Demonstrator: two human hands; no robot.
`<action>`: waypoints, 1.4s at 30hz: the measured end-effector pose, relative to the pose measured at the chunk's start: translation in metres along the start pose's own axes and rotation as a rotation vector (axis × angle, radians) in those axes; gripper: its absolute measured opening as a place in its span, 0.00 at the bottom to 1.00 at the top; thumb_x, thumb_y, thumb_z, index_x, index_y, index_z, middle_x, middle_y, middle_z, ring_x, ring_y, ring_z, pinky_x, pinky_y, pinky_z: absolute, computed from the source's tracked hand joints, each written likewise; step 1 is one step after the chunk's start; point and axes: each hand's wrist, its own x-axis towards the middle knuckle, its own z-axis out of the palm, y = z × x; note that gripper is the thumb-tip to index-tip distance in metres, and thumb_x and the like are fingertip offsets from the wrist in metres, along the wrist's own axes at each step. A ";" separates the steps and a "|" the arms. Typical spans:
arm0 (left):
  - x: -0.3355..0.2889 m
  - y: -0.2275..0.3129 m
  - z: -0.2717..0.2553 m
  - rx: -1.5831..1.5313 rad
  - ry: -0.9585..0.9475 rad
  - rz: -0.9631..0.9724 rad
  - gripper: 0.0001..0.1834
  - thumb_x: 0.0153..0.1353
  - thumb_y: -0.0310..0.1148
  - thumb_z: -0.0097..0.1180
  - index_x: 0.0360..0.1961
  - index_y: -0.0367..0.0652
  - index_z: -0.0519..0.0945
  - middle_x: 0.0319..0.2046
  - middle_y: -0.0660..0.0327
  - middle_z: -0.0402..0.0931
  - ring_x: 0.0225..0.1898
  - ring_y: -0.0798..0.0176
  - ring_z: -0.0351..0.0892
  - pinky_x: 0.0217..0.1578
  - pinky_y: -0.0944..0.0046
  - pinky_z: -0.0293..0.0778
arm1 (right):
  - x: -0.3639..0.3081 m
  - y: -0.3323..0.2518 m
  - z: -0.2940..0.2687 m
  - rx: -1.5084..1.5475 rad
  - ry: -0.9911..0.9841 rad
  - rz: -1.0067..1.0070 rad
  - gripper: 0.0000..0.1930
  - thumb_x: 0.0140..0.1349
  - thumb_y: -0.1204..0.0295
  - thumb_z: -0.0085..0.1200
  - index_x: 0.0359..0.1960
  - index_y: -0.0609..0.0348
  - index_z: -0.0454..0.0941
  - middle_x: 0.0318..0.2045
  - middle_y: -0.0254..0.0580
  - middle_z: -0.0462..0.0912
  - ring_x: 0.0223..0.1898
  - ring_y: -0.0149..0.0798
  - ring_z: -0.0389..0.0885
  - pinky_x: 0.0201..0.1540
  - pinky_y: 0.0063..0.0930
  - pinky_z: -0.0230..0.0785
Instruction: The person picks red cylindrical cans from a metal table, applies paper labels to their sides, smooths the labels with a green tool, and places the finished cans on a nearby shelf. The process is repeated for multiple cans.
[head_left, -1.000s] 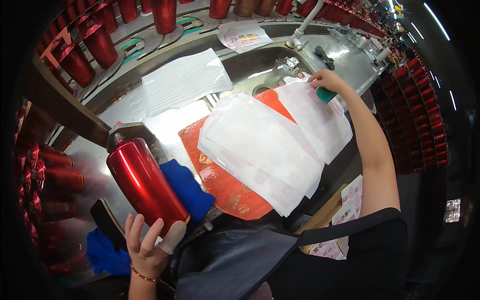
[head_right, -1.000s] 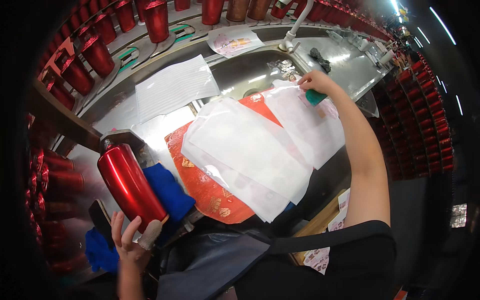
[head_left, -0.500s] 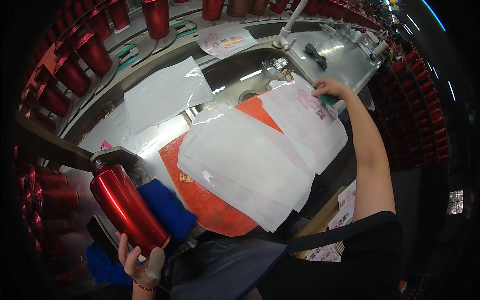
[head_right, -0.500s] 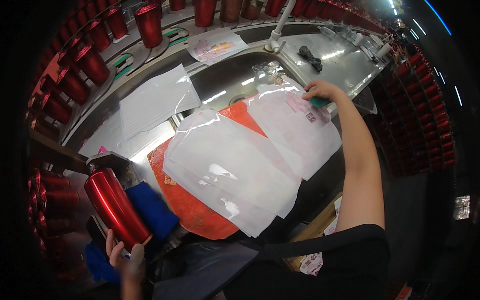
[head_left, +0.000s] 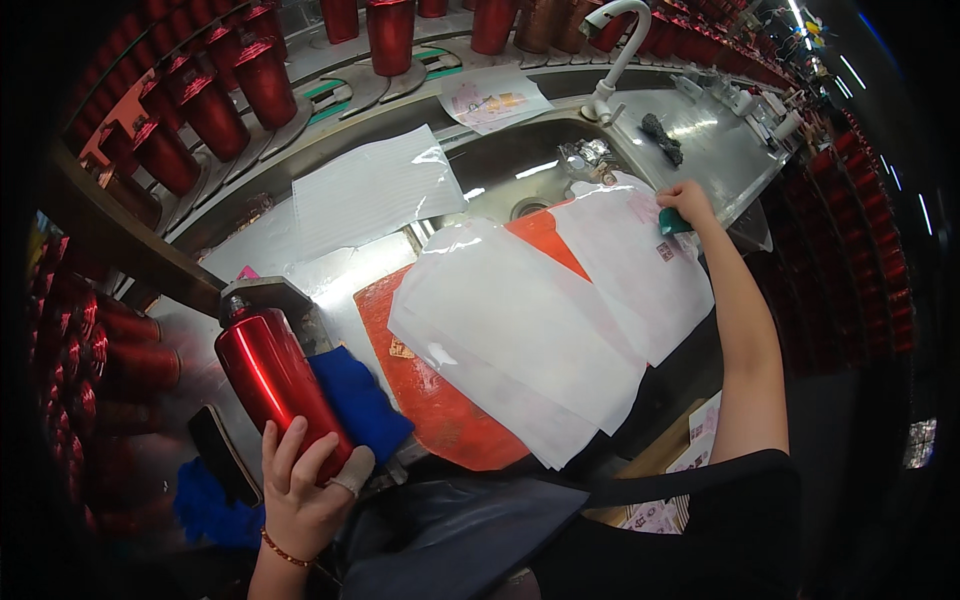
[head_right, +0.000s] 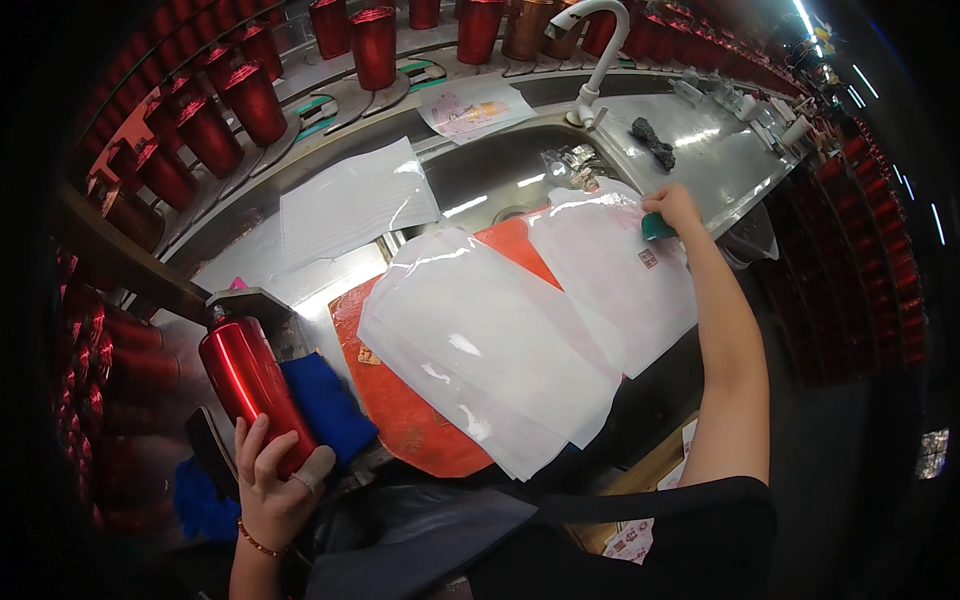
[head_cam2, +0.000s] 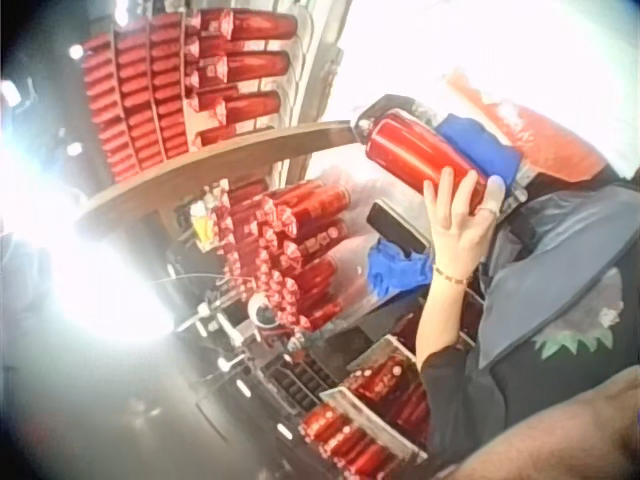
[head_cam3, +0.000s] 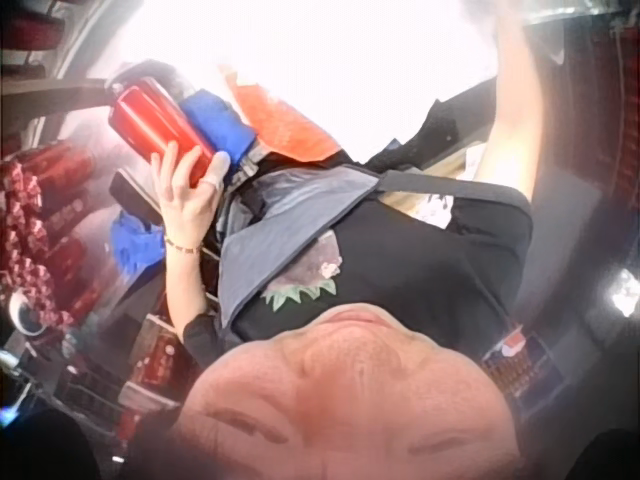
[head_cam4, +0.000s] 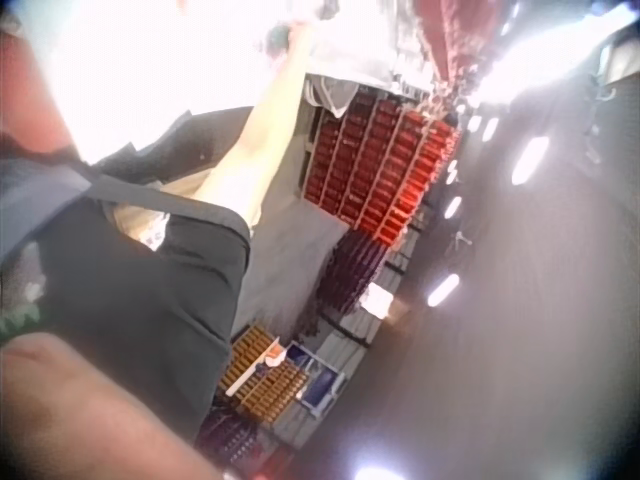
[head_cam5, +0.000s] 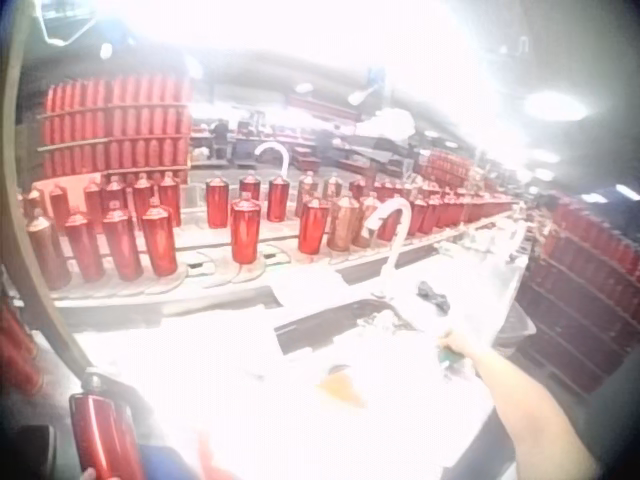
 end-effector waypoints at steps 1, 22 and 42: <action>0.004 0.000 -0.001 -0.019 -0.035 0.018 0.17 0.40 0.27 0.72 0.34 0.60 0.87 0.54 0.61 0.69 0.66 0.44 0.66 0.68 0.32 0.62 | -0.018 -0.026 -0.001 -0.072 0.113 -0.004 0.17 0.52 0.60 0.72 0.35 0.62 0.88 0.27 0.39 0.86 0.27 0.31 0.80 0.34 0.31 0.72; -0.031 -0.006 0.011 -0.179 0.146 -0.191 0.26 0.46 0.44 0.78 0.50 0.65 0.86 0.65 0.59 0.61 0.70 0.46 0.58 0.70 0.42 0.59 | 0.070 -0.213 0.116 0.018 -0.174 -0.356 0.12 0.46 0.64 0.74 0.29 0.58 0.88 0.29 0.46 0.87 0.33 0.43 0.86 0.41 0.36 0.76; -0.011 -0.039 0.012 -0.925 0.231 -0.400 0.56 0.51 0.45 0.77 0.72 0.33 0.56 0.67 0.38 0.59 0.67 0.37 0.67 0.66 0.51 0.67 | -0.272 -0.421 -0.053 0.138 -0.352 -1.323 0.08 0.50 0.79 0.67 0.34 0.60 0.87 0.24 0.39 0.78 0.27 0.36 0.80 0.29 0.29 0.69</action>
